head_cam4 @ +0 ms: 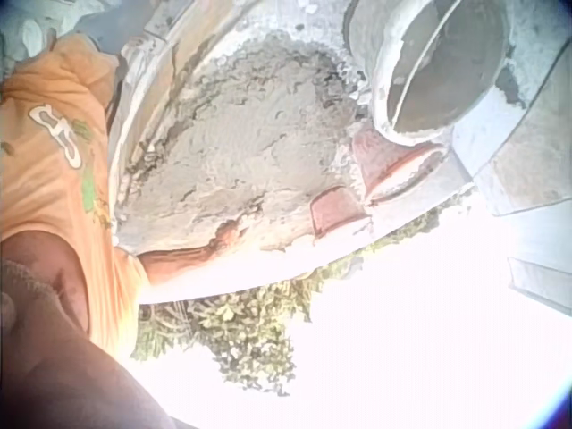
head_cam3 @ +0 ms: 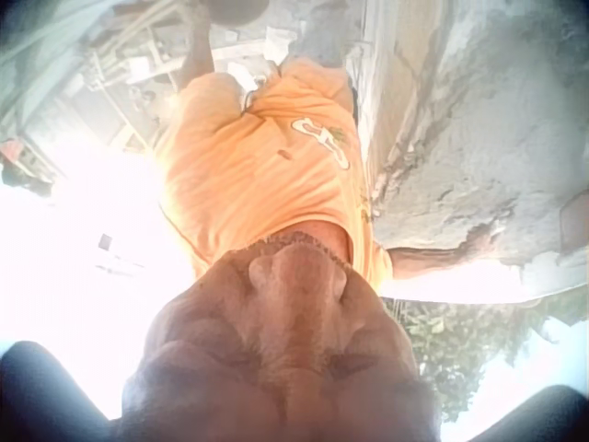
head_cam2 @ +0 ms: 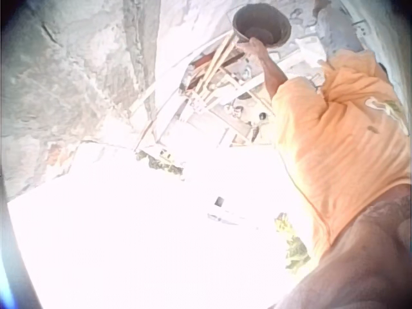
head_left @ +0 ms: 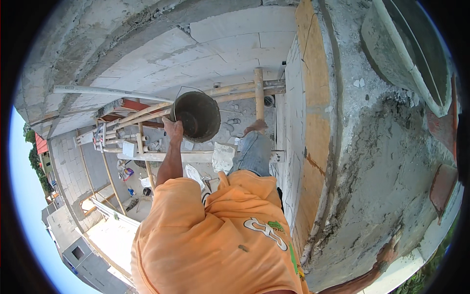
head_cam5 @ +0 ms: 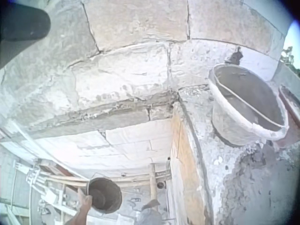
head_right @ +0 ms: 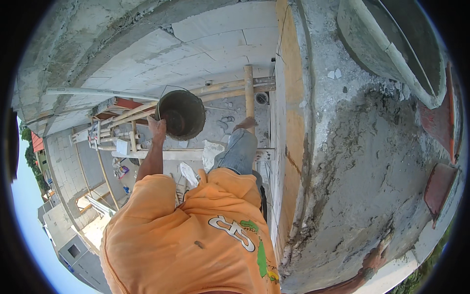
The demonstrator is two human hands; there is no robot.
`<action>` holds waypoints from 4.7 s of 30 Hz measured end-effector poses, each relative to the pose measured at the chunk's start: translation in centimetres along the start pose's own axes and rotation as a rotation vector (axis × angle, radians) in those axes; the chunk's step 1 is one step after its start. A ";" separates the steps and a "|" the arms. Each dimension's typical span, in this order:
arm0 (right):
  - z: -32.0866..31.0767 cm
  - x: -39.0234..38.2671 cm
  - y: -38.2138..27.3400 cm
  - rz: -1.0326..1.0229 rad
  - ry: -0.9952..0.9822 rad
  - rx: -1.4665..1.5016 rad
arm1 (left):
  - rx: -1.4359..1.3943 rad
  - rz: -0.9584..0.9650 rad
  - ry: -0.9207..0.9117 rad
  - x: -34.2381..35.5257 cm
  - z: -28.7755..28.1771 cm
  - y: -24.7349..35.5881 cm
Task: The person spreads wet mortar onto a flat surface using a trowel, taking additional mortar from buckets to fill gaps.
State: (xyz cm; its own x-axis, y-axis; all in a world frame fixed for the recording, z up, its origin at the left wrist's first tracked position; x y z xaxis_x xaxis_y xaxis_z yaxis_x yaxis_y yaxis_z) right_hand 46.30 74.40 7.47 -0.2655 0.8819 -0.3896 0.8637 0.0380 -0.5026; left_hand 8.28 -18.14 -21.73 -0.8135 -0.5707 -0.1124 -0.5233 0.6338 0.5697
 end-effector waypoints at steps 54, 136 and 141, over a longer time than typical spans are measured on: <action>2.7 -3.8 -6.9 -0.151 0.145 -0.310 | 0.380 0.183 -0.434 -7.9 -0.8 -3.8; 17.6 -44.0 21.9 0.400 0.500 -0.723 | -1.171 0.477 -1.977 -73.1 29.2 90.7; 16.9 -44.4 20.5 0.254 0.665 -0.775 | -1.196 0.829 -1.871 -78.1 23.2 89.4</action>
State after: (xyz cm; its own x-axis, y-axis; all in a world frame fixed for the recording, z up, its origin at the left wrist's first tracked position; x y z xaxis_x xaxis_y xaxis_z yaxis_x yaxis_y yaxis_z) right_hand 68.58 28.08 1.46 0.0475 0.9775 0.2057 0.9611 -0.1009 0.2573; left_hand 19.11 95.19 19.10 -0.3207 0.8768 0.3583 -0.3327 -0.4584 0.8241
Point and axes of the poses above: each hand's wrist, its own x-axis towards the middle knuckle, its own z-axis out of the palm, y = z × x, the point moved 8 cm from there along x, towards the middle knuckle, and after that the axes turned 9 degrees about -y, right-handed, at the moved point
